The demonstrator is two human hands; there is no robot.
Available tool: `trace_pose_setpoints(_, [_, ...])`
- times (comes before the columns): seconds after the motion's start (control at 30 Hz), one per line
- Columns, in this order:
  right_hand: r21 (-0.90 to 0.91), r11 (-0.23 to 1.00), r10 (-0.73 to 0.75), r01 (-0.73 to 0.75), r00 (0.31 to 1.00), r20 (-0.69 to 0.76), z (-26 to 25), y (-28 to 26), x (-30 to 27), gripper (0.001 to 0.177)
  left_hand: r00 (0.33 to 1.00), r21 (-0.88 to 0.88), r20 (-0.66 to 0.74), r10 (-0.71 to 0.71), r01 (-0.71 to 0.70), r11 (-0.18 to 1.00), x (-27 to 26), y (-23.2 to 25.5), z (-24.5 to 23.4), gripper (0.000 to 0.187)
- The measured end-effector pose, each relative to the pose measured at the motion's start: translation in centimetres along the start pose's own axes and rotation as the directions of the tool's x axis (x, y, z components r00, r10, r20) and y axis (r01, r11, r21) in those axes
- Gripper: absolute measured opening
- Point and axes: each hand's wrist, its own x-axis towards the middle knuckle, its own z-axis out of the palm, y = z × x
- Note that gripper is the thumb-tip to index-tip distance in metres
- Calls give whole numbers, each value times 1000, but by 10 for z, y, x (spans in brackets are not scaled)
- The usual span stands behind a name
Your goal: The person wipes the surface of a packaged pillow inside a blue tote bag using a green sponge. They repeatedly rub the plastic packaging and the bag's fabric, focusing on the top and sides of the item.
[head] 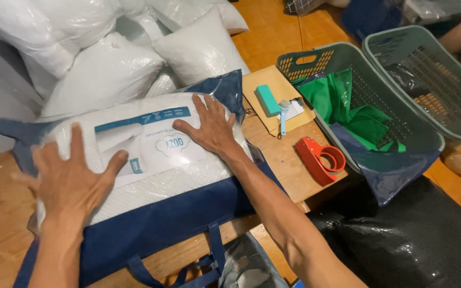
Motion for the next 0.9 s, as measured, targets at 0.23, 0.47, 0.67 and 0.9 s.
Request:
trace_pose_setpoints(0.23, [-13, 1000, 3, -2, 1000, 23, 0, -5, 5, 110, 958, -108, 285, -22, 55, 993, 16, 9, -13, 104])
trace_pose_setpoints(0.47, [-18, 1000, 2, -1, 999, 36, 4, 0, 3, 115, 986, -388, 138, -90, 137, 911, 74, -47, 9, 62])
trace_pose_setpoints(0.67, [-9, 1000, -10, 9, 1000, -27, 17, 8, 4, 114, 798, -636, -142, -586, 381, 671, 162, -176, 78, 60])
trace_pose_setpoints(0.9, [-1, 1000, -5, 5, 999, -52, 25, 16, 7, 115, 603, -761, 201, -772, 593, 265, 191, -220, 108, 90])
